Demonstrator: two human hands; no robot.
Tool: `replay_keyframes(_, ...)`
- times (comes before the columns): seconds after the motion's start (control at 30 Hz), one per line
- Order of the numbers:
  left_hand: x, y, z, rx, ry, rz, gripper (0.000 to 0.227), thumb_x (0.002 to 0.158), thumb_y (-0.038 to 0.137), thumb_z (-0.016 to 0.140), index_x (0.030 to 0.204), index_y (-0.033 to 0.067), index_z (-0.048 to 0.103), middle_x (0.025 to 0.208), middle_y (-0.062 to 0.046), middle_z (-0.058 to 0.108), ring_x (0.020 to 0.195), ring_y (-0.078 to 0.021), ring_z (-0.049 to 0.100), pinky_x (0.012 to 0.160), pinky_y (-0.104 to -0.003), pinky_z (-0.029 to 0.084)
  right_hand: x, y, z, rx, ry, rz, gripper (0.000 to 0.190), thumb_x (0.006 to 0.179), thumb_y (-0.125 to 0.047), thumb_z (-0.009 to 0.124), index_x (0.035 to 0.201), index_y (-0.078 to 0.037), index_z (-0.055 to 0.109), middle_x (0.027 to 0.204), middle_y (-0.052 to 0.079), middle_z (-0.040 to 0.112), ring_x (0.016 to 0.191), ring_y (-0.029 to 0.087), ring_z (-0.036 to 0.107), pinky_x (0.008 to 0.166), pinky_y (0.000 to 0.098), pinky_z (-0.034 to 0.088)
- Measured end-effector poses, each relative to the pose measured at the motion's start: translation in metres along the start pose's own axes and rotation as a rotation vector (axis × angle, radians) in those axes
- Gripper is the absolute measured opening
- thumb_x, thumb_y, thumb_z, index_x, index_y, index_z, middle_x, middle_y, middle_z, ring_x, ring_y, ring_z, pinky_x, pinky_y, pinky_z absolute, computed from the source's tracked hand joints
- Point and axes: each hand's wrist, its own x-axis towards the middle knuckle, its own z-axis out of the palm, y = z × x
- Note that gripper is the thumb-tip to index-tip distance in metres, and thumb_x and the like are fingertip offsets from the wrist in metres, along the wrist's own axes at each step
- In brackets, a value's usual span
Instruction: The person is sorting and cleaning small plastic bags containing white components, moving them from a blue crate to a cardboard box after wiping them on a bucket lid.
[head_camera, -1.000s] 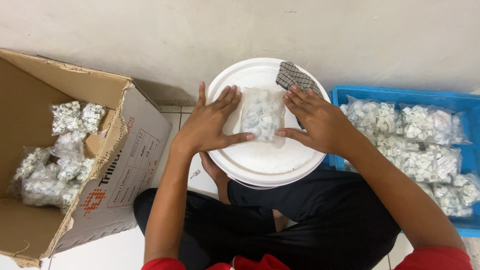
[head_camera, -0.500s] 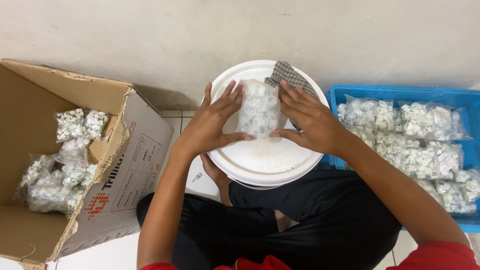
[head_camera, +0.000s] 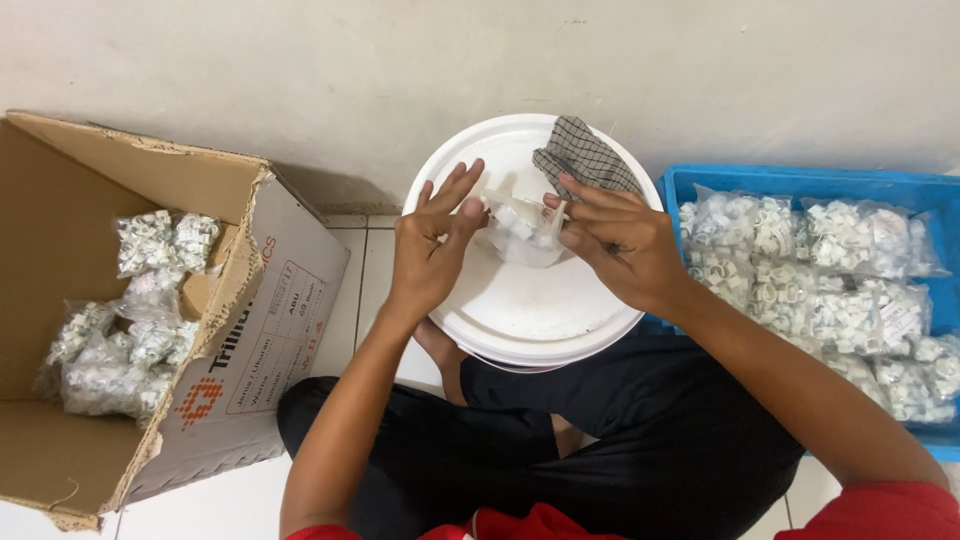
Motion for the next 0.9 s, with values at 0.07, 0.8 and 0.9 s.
replay_keyframes(0.07, 0.005, 0.011, 0.004, -0.038, 0.092, -0.093, 0.038, 0.092, 0.035, 0.051, 0.075, 0.0078, 0.07, 0.116, -0.01, 0.062, 0.117, -0.035, 0.051, 0.105, -0.058, 0.024, 0.002, -0.006, 0.002, 0.012, 0.056, 0.093, 0.018, 0.089, -0.017, 0.061, 0.08, -0.006, 0.072, 0.101, 0.012, 0.068, 0.109, 0.035, 0.057, 0.086, 0.041, 0.047)
replay_keyframes(0.8, 0.003, 0.021, -0.03, 0.298, -0.526, 0.033, 0.073, 0.08, 0.038, 0.063, 0.13, -0.0102, 0.04, 0.139, -0.03, 0.032, 0.132, -0.0429, 0.022, 0.107, -0.057, 0.003, 0.003, 0.004, -0.018, -0.425, -0.348, -0.043, 0.056, 0.079, -0.039, 0.066, 0.12, -0.003, 0.057, 0.131, 0.016, 0.052, 0.127, 0.03, 0.041, 0.108, 0.0506, 0.022)
replay_keyframes(0.9, 0.005, 0.02, -0.029, 0.455, -0.527, 0.047, 0.087, 0.07, 0.051, 0.069, 0.129, -0.0067, 0.044, 0.139, -0.029, 0.034, 0.132, -0.0414, 0.025, 0.108, -0.055, 0.008, 0.001, 0.018, -0.02, -0.297, -0.36, 0.035, 0.056, 0.075, -0.036, 0.07, 0.121, -0.007, 0.058, 0.131, 0.014, 0.051, 0.128, 0.031, 0.039, 0.108, 0.0494, 0.023)
